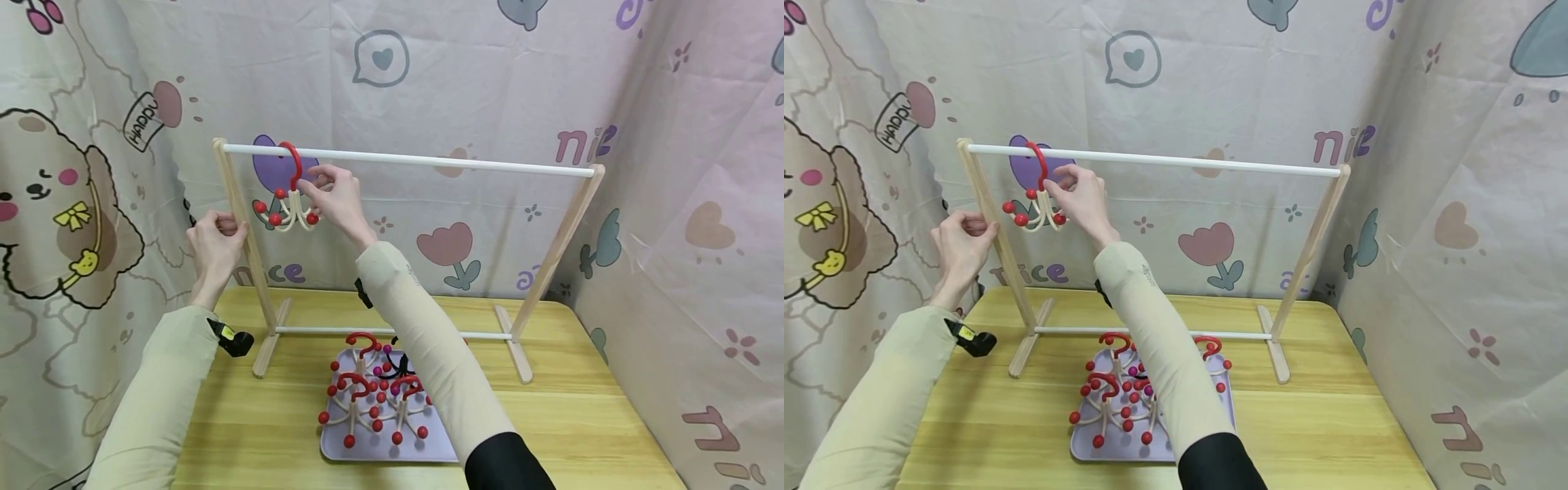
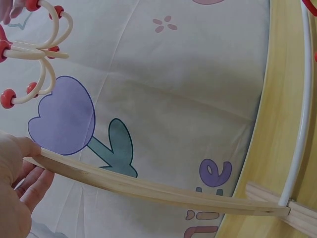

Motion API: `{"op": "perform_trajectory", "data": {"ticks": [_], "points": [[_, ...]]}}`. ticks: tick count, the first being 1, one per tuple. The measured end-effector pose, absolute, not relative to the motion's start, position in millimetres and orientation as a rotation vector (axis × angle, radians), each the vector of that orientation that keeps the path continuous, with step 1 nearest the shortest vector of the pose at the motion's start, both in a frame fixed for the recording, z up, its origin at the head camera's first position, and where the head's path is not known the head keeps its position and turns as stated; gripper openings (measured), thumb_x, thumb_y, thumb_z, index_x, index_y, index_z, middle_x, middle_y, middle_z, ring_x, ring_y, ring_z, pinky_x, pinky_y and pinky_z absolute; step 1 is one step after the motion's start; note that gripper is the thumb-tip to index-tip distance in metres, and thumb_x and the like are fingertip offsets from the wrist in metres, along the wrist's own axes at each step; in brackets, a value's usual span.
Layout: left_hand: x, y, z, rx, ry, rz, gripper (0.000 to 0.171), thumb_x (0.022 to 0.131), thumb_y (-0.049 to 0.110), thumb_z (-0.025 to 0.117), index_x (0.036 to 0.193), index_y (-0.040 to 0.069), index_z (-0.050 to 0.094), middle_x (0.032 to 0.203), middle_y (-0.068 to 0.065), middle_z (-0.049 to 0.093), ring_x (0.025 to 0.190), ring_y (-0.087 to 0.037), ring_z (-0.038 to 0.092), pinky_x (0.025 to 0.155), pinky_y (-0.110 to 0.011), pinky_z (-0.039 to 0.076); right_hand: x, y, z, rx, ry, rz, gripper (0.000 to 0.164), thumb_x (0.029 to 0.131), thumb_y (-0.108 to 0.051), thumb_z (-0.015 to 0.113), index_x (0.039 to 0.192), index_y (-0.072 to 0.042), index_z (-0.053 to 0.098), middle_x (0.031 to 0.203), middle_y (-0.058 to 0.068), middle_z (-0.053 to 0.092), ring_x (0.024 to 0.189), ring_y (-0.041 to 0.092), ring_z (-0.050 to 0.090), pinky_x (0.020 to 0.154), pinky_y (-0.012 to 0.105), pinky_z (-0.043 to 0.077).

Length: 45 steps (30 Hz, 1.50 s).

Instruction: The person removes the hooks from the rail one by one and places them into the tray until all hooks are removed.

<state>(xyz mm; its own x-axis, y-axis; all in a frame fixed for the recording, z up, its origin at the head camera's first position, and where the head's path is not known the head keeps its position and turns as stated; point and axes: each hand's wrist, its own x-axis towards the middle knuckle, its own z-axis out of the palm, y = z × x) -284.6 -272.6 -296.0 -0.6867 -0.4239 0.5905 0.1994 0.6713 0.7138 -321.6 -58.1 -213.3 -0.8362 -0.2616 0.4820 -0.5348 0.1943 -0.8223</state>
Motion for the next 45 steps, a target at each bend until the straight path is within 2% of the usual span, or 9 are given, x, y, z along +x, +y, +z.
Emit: {"op": "perform_trajectory", "data": {"ticks": [6,9,16,20,33,36,38,42,45], "points": [[-285,-270,-296,0.171,-2.108,-1.034,0.027,0.094,0.016,0.066,0.111,-0.004,0.067,0.104,-0.026,0.073,0.064,0.021,0.040,0.079,-0.014,0.037,-325,-64,-212,0.709,-2.267,1.576,0.032,0.094,-0.021,0.071,0.122,-0.004,0.067,0.094,0.011,0.073,0.071,0.026,0.072,0.057,0.023,0.056],[-285,-269,-297,0.181,-2.107,-1.037,0.026,0.093,0.016,0.067,0.112,-0.003,0.067,0.104,-0.026,0.073,0.063,0.022,0.040,0.075,-0.011,0.038,-326,-67,-212,0.701,-2.271,1.556,0.031,0.095,-0.021,0.070,0.121,-0.005,0.067,0.094,0.010,0.073,0.070,0.022,0.071,0.056,0.020,0.056],[-286,-269,-297,0.168,-2.107,-1.040,0.028,0.094,0.016,0.066,0.112,-0.004,0.067,0.104,-0.025,0.073,0.067,0.018,0.040,0.086,-0.019,0.038,-328,-71,-213,0.673,-2.251,1.513,0.027,0.094,-0.019,0.071,0.117,-0.004,0.070,0.092,0.011,0.075,0.071,0.016,0.070,0.058,0.018,0.054],[-287,-270,-297,0.166,-2.103,-1.034,0.029,0.094,0.017,0.066,0.112,-0.004,0.067,0.103,-0.025,0.074,0.064,0.021,0.040,0.074,-0.011,0.037,-328,-73,-211,0.667,-2.228,1.493,0.023,0.094,-0.016,0.070,0.113,-0.003,0.071,0.092,0.011,0.076,0.070,0.014,0.071,0.060,0.016,0.053],[-287,-272,-295,0.160,-2.112,-1.047,0.030,0.094,0.018,0.067,0.114,-0.004,0.068,0.104,-0.026,0.074,0.064,0.021,0.041,0.068,-0.007,0.036,-328,-71,-211,0.670,-2.133,1.657,0.016,0.094,-0.007,0.068,0.105,0.005,0.069,0.095,0.019,0.076,0.077,0.022,0.075,0.067,0.017,0.058],[-286,-273,-296,0.169,-2.112,-1.047,0.030,0.093,0.018,0.067,0.114,-0.004,0.068,0.104,-0.026,0.074,0.064,0.021,0.041,0.071,-0.008,0.037,-328,-71,-213,0.676,-2.113,1.669,0.017,0.094,-0.007,0.068,0.106,0.005,0.069,0.096,0.019,0.076,0.078,0.023,0.076,0.068,0.017,0.058],[-286,-273,-296,0.179,-2.111,-1.053,0.030,0.093,0.018,0.066,0.114,-0.004,0.067,0.105,-0.026,0.074,0.069,0.018,0.042,0.079,-0.012,0.039,-328,-71,-213,0.676,-2.093,1.694,0.017,0.094,-0.006,0.068,0.106,0.006,0.068,0.097,0.020,0.076,0.079,0.023,0.076,0.069,0.018,0.059],[-285,-273,-295,0.179,-2.105,-1.077,0.029,0.093,0.015,0.066,0.114,-0.006,0.066,0.106,-0.027,0.072,0.086,-0.003,0.053,0.101,-0.032,0.041,-328,-71,-213,0.676,-2.024,1.763,0.015,0.094,-0.003,0.068,0.104,0.008,0.067,0.098,0.022,0.076,0.081,0.026,0.076,0.071,0.020,0.059],[-285,-273,-295,0.173,-2.103,-1.089,0.029,0.093,0.014,0.066,0.114,-0.006,0.066,0.106,-0.028,0.072,0.092,-0.012,0.055,0.107,-0.041,0.038,-328,-70,-214,0.682,-1.973,1.803,0.013,0.093,-0.001,0.067,0.102,0.009,0.066,0.097,0.024,0.076,0.081,0.028,0.076,0.071,0.021,0.060]]}}
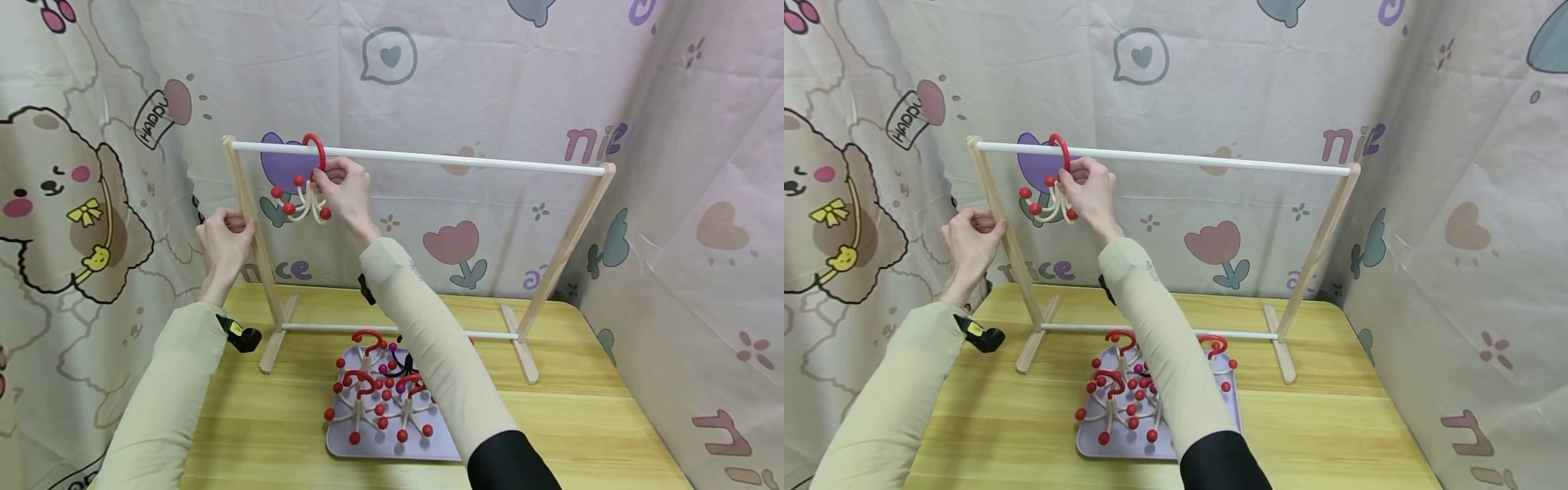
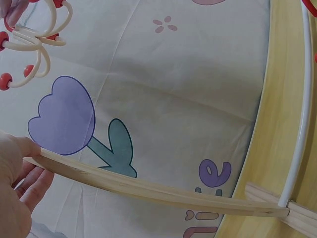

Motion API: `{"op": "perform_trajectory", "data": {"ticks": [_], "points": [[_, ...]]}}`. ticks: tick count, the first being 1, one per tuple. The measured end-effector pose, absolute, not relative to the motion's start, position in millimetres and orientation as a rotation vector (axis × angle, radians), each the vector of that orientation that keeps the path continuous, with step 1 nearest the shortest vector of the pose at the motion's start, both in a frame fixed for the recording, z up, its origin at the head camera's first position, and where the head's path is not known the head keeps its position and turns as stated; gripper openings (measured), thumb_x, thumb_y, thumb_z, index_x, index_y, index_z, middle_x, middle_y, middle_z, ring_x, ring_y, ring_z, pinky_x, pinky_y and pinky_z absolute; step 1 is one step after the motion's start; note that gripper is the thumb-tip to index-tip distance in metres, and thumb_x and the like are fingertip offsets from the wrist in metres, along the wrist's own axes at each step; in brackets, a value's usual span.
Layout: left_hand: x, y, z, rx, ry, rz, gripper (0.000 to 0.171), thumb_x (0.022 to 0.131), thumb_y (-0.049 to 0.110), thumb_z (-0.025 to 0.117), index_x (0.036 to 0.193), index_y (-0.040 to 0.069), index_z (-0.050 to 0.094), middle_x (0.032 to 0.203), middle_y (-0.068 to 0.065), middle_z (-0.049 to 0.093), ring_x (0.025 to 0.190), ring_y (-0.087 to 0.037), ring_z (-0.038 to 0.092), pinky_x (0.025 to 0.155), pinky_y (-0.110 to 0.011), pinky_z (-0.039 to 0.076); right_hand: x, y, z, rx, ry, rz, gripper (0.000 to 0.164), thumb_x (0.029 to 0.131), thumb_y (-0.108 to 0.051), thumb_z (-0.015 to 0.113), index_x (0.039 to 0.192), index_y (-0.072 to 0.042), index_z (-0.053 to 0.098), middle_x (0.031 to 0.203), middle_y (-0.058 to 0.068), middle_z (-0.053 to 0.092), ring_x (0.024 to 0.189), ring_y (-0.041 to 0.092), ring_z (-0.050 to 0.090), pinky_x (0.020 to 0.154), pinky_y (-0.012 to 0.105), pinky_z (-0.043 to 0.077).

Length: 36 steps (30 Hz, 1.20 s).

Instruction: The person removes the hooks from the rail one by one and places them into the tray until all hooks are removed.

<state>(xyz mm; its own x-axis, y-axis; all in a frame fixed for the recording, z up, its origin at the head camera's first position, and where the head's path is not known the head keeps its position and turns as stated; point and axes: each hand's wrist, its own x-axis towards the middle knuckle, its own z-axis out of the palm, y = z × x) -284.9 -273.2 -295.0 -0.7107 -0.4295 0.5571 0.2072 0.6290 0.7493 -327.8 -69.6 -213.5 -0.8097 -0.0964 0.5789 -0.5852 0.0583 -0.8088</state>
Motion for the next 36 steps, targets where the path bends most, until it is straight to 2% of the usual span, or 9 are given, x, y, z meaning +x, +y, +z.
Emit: {"op": "perform_trajectory", "data": {"ticks": [6,8,13,19,22,25,31,33,36], "points": [[-285,-274,-294,0.183,-2.107,-1.071,0.029,0.093,0.016,0.067,0.114,-0.004,0.067,0.105,-0.026,0.073,0.073,0.015,0.043,0.090,-0.019,0.038,-326,-65,-213,0.694,-1.897,1.886,0.013,0.093,0.001,0.066,0.102,0.010,0.065,0.097,0.026,0.075,0.081,0.030,0.076,0.072,0.024,0.061],[-285,-274,-294,0.185,-2.108,-1.060,0.029,0.094,0.016,0.066,0.114,-0.004,0.067,0.105,-0.025,0.074,0.068,0.018,0.042,0.085,-0.016,0.038,-326,-63,-214,0.702,-1.863,1.908,0.013,0.093,0.001,0.065,0.101,0.011,0.065,0.097,0.028,0.074,0.082,0.033,0.076,0.073,0.025,0.061],[-285,-274,-295,0.188,-2.107,-1.058,0.029,0.094,0.017,0.066,0.113,-0.004,0.067,0.104,-0.025,0.073,0.069,0.018,0.042,0.086,-0.016,0.038,-324,-57,-217,0.694,-1.813,1.951,0.013,0.093,0.001,0.065,0.103,0.010,0.064,0.100,0.029,0.074,0.085,0.035,0.076,0.076,0.028,0.062],[-285,-274,-296,0.181,-2.102,-1.045,0.028,0.093,0.016,0.067,0.112,-0.004,0.068,0.103,-0.025,0.074,0.064,0.022,0.041,0.074,-0.008,0.035,-324,-45,-224,0.703,-1.744,2.022,0.013,0.093,0.003,0.064,0.104,0.012,0.063,0.103,0.033,0.072,0.085,0.034,0.076,0.080,0.038,0.062],[-285,-274,-296,0.178,-2.098,-1.050,0.028,0.093,0.016,0.066,0.112,-0.005,0.068,0.104,-0.025,0.074,0.065,0.021,0.041,0.081,-0.011,0.034,-324,-38,-228,0.705,-1.722,2.034,0.014,0.093,0.004,0.065,0.104,0.012,0.063,0.104,0.034,0.072,0.083,0.031,0.077,0.081,0.039,0.062],[-285,-273,-296,0.176,-2.093,-1.059,0.028,0.093,0.015,0.066,0.111,-0.005,0.067,0.104,-0.026,0.073,0.067,0.018,0.042,0.090,-0.020,0.038,-323,-30,-233,0.721,-1.690,2.047,0.015,0.092,0.004,0.066,0.103,0.013,0.063,0.103,0.035,0.071,0.079,0.025,0.077,0.080,0.039,0.062],[-286,-273,-295,0.161,-2.082,-1.088,0.028,0.092,0.013,0.067,0.111,-0.006,0.067,0.104,-0.028,0.071,0.077,0.009,0.042,0.108,-0.040,0.032,-318,-16,-242,0.784,-1.628,2.058,0.013,0.091,0.007,0.065,0.100,0.015,0.061,0.099,0.038,0.070,0.071,0.010,0.074,0.078,0.038,0.062],[-286,-273,-295,0.162,-2.081,-1.087,0.027,0.092,0.013,0.067,0.111,-0.006,0.067,0.104,-0.028,0.071,0.076,0.010,0.042,0.107,-0.037,0.032,-316,-11,-245,0.793,-1.628,2.047,0.011,0.091,0.007,0.065,0.099,0.014,0.062,0.098,0.037,0.071,0.070,0.007,0.073,0.078,0.039,0.062],[-286,-273,-295,0.173,-2.092,-1.073,0.027,0.092,0.014,0.066,0.111,-0.005,0.067,0.104,-0.026,0.072,0.072,0.016,0.042,0.096,-0.023,0.037,-313,-3,-250,0.802,-1.634,2.037,0.008,0.091,0.007,0.066,0.097,0.012,0.063,0.096,0.035,0.072,0.069,0.006,0.073,0.078,0.041,0.062]]}}
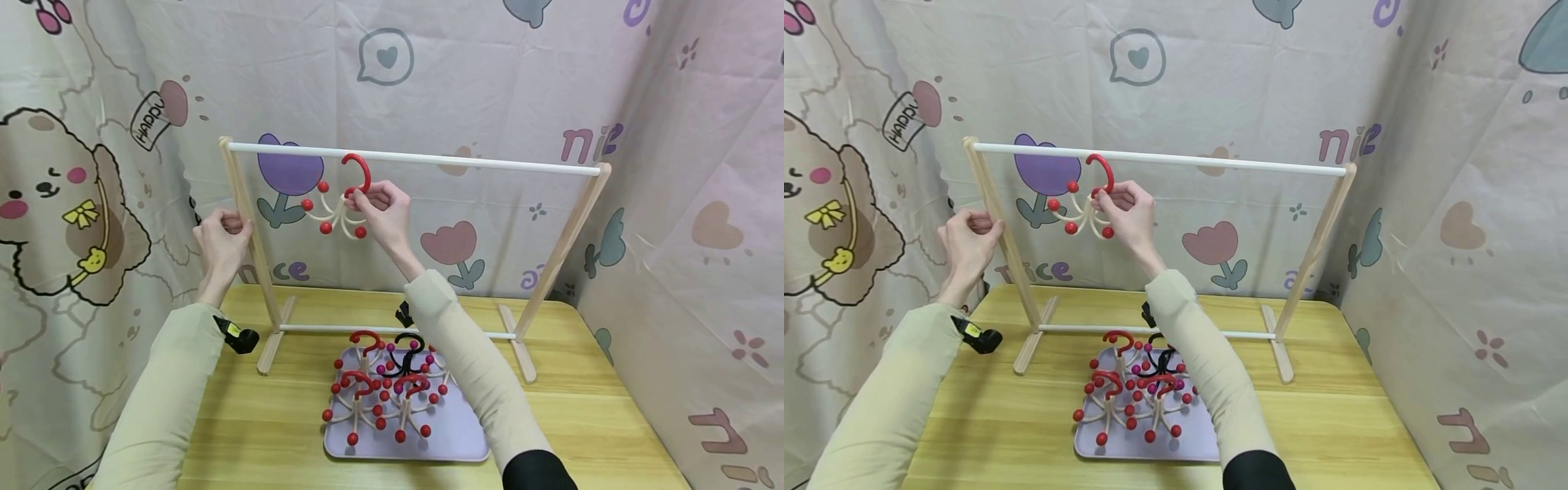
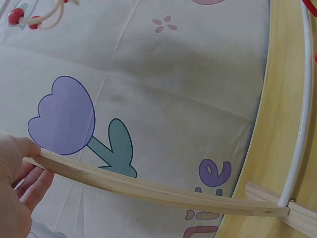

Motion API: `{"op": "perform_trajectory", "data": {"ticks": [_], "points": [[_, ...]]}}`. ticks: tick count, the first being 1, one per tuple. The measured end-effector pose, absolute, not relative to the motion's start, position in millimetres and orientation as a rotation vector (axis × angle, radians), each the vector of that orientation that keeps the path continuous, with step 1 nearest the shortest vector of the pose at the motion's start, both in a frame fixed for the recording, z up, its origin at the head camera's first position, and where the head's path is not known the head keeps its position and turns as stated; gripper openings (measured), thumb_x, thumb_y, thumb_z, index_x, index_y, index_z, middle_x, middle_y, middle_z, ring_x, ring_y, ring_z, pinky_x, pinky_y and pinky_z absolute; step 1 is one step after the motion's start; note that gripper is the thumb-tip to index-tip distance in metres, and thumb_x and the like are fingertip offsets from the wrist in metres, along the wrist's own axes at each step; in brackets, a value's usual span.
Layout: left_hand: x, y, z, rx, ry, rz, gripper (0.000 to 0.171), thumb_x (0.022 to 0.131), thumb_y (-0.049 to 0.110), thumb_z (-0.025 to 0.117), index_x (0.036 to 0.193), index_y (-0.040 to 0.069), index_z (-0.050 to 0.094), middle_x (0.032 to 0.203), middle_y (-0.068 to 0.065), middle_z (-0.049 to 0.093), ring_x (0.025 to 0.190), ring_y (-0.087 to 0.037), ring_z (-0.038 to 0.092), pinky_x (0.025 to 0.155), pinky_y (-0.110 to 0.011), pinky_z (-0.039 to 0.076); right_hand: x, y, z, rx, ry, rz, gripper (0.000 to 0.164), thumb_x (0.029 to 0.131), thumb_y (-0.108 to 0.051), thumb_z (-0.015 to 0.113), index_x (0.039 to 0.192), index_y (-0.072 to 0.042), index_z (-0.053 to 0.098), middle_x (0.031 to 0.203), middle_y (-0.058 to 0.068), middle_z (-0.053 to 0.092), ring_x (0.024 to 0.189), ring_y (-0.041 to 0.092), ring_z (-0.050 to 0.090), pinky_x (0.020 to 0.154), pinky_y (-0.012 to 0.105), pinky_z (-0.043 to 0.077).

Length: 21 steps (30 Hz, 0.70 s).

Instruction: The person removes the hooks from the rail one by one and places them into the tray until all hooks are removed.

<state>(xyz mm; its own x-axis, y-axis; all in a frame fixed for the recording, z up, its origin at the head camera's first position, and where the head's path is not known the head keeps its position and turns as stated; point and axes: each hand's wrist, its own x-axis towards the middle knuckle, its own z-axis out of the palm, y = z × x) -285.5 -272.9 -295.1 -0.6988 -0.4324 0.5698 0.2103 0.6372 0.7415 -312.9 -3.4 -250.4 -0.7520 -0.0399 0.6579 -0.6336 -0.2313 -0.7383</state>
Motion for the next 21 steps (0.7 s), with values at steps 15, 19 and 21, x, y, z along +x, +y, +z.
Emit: {"op": "perform_trajectory", "data": {"ticks": [15,19,21], "points": [[-285,-274,-296,0.167,-2.080,-1.044,0.026,0.092,0.013,0.066,0.110,-0.006,0.068,0.102,-0.025,0.074,0.068,0.016,0.042,0.089,-0.021,0.038,-293,38,-283,0.862,-1.738,1.972,0.013,0.091,0.004,0.067,0.098,0.013,0.062,0.097,0.038,0.070,0.072,0.007,0.075,0.076,0.034,0.062],[-285,-273,-296,0.171,-2.086,-1.048,0.026,0.093,0.014,0.066,0.111,-0.006,0.068,0.102,-0.025,0.074,0.069,0.013,0.043,0.086,-0.018,0.036,-289,49,-295,0.876,-1.760,1.937,0.013,0.091,0.005,0.067,0.098,0.015,0.062,0.096,0.040,0.068,0.072,0.006,0.074,0.075,0.030,0.062],[-285,-273,-295,0.170,-2.083,-1.049,0.026,0.092,0.013,0.067,0.110,-0.006,0.068,0.102,-0.025,0.074,0.070,0.013,0.044,0.087,-0.018,0.035,-287,54,-300,0.892,-1.762,1.928,0.014,0.091,0.006,0.066,0.098,0.016,0.061,0.095,0.042,0.068,0.072,0.006,0.075,0.075,0.030,0.062]]}}
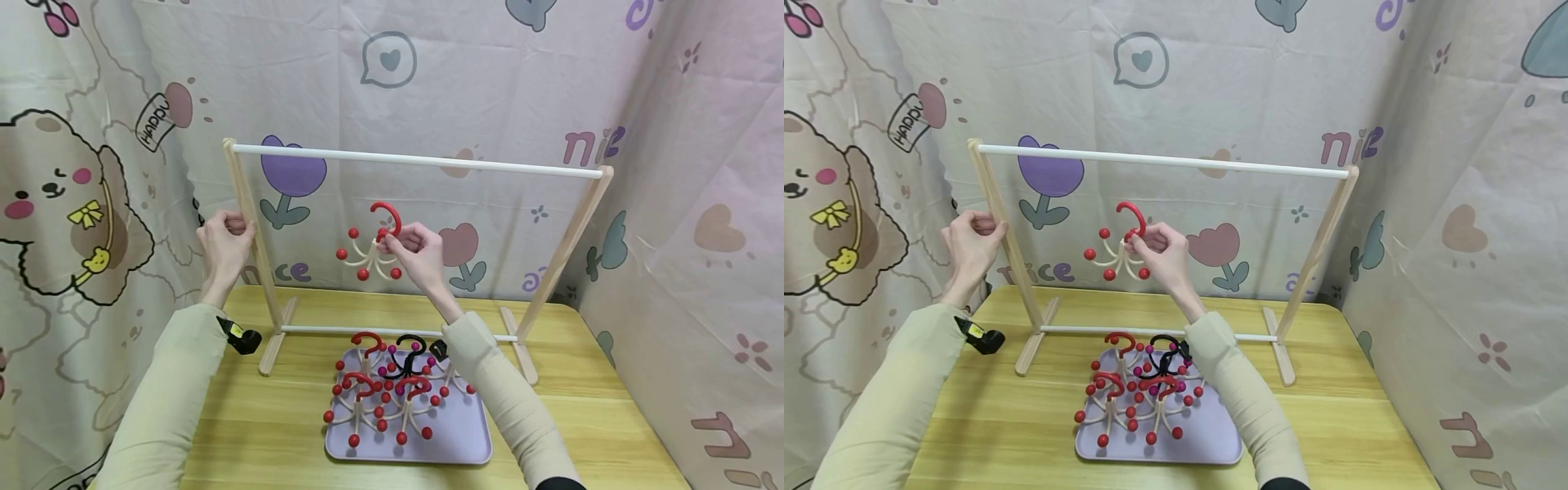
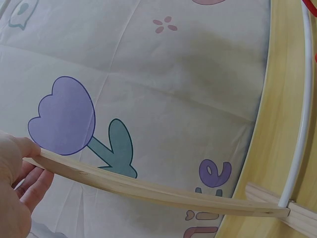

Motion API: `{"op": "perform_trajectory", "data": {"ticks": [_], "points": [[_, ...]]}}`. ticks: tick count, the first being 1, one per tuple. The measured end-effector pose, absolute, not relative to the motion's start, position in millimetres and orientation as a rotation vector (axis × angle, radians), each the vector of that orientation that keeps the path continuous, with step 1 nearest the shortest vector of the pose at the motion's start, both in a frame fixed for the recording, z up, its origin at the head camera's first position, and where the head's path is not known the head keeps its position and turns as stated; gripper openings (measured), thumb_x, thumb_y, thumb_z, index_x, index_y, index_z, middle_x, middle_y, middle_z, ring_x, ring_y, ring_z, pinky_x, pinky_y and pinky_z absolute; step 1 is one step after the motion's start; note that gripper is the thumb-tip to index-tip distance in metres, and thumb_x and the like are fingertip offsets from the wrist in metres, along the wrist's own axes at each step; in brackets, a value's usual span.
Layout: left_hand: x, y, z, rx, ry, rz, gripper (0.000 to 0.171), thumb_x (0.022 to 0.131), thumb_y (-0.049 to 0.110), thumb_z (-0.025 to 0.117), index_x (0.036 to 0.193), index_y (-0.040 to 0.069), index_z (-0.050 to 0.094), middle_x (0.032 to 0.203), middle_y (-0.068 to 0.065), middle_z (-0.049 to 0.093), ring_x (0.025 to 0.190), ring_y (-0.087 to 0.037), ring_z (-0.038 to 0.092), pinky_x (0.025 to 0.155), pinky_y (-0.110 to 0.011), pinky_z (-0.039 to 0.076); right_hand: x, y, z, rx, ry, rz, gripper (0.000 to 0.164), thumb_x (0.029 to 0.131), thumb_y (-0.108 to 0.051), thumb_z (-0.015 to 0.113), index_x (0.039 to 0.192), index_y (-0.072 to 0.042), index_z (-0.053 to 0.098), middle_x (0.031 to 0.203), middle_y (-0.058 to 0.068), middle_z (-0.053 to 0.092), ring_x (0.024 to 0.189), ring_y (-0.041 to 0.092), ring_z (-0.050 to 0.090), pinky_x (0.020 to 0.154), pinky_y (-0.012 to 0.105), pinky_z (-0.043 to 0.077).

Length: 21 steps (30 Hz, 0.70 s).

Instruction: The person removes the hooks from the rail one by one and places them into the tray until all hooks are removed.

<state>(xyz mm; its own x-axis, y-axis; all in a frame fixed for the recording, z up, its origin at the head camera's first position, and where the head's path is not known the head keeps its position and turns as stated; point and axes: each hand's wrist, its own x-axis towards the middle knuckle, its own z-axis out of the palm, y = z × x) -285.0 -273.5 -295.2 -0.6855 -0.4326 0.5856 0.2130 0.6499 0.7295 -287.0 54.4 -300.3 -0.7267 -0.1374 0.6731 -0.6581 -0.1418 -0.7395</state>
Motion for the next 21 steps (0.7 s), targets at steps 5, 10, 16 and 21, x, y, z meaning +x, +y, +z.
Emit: {"op": "perform_trajectory", "data": {"ticks": [5,10,16,21], "points": [[-287,-273,-296,0.186,-2.081,-1.064,0.027,0.092,0.014,0.067,0.111,-0.005,0.068,0.103,-0.026,0.073,0.070,0.013,0.043,0.093,-0.024,0.038,-283,69,-314,0.911,-1.783,1.926,0.015,0.091,0.005,0.066,0.099,0.016,0.062,0.094,0.041,0.068,0.075,0.008,0.076,0.076,0.031,0.062],[-288,-274,-296,0.184,-2.081,-1.080,0.028,0.092,0.015,0.067,0.111,-0.005,0.068,0.105,-0.027,0.073,0.073,0.013,0.042,0.104,-0.037,0.038,-275,84,-327,0.914,-1.796,1.970,0.014,0.091,0.006,0.066,0.098,0.017,0.061,0.093,0.033,0.072,0.076,0.011,0.077,0.076,0.032,0.062],[-288,-274,-297,0.174,-2.070,-1.080,0.027,0.092,0.013,0.067,0.111,-0.006,0.068,0.104,-0.028,0.073,0.076,0.009,0.044,0.104,-0.035,0.037,-267,100,-343,0.932,-1.771,2.019,0.015,0.090,0.008,0.065,0.097,0.020,0.058,0.091,0.036,0.070,0.076,0.015,0.077,0.073,0.041,0.061],[-288,-274,-297,0.174,-2.075,-1.055,0.027,0.092,0.015,0.067,0.110,-0.005,0.068,0.102,-0.026,0.074,0.067,0.017,0.043,0.084,-0.015,0.037,-260,112,-354,0.953,-1.749,2.033,0.018,0.091,0.005,0.066,0.098,0.020,0.059,0.089,0.018,0.078,0.077,0.017,0.078,0.073,0.040,0.062]]}}
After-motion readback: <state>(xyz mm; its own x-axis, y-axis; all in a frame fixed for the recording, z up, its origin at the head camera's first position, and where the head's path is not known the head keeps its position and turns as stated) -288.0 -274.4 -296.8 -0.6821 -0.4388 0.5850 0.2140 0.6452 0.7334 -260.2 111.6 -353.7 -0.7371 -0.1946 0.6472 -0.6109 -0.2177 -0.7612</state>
